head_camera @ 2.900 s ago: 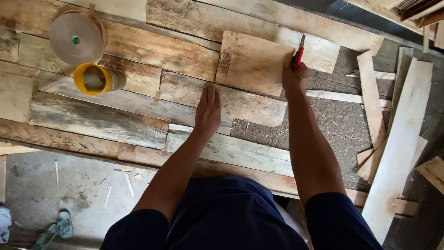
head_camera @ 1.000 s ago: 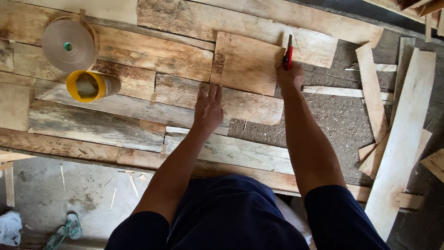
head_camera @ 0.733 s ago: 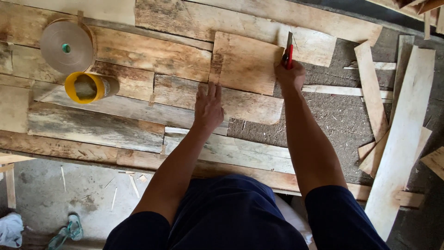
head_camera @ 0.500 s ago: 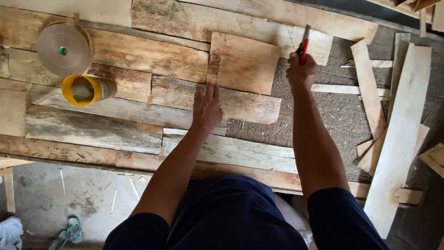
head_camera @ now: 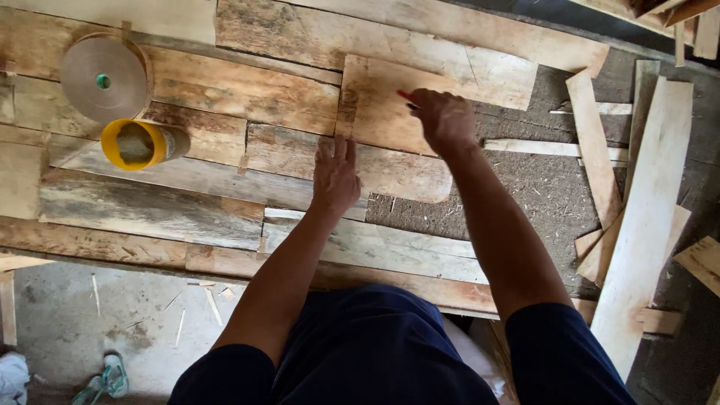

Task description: The recorder is cutting and fitting thin wooden planks onto a surface using a utility knife.

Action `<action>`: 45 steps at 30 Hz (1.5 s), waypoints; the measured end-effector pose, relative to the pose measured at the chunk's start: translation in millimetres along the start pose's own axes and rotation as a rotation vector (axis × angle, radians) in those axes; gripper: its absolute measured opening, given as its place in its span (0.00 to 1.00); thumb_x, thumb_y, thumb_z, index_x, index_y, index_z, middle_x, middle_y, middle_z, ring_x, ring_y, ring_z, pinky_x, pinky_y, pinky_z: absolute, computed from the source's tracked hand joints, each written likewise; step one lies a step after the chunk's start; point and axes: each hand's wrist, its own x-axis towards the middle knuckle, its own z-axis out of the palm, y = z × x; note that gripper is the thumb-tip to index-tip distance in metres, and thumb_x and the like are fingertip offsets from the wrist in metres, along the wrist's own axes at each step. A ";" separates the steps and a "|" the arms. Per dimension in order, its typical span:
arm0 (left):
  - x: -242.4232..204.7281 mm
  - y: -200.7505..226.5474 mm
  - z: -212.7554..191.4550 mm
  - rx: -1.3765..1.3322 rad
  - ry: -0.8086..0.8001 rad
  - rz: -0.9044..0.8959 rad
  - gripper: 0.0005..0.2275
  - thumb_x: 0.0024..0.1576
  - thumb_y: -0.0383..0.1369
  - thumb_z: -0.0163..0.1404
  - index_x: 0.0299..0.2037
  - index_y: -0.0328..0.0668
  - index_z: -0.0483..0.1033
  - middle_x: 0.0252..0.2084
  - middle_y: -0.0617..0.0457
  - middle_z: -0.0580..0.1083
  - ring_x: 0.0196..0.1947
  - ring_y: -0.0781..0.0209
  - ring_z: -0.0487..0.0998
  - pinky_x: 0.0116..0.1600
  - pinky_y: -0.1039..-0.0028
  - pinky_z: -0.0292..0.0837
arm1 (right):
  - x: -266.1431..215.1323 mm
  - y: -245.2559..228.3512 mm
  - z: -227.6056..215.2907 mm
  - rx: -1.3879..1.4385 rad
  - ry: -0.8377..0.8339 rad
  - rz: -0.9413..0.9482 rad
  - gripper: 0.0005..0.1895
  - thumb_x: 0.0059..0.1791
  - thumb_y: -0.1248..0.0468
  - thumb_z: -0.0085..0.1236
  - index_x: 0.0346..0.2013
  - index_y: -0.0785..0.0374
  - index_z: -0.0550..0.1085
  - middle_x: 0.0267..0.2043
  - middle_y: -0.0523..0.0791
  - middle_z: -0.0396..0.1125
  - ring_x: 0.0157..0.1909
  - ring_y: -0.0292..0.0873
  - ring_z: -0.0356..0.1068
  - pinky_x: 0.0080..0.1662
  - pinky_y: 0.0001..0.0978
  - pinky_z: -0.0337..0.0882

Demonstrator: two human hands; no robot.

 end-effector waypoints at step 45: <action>3.0 -4.7 16.0 -0.021 0.008 -0.007 0.41 0.48 0.38 0.60 0.71 0.27 0.54 0.68 0.32 0.56 0.65 0.23 0.59 0.64 0.46 0.65 | 76.6 -42.6 29.7 -0.116 -0.076 -0.051 0.10 0.57 0.61 0.51 0.53 0.56 0.71 0.41 0.49 0.73 0.42 0.50 0.74 0.44 0.48 0.70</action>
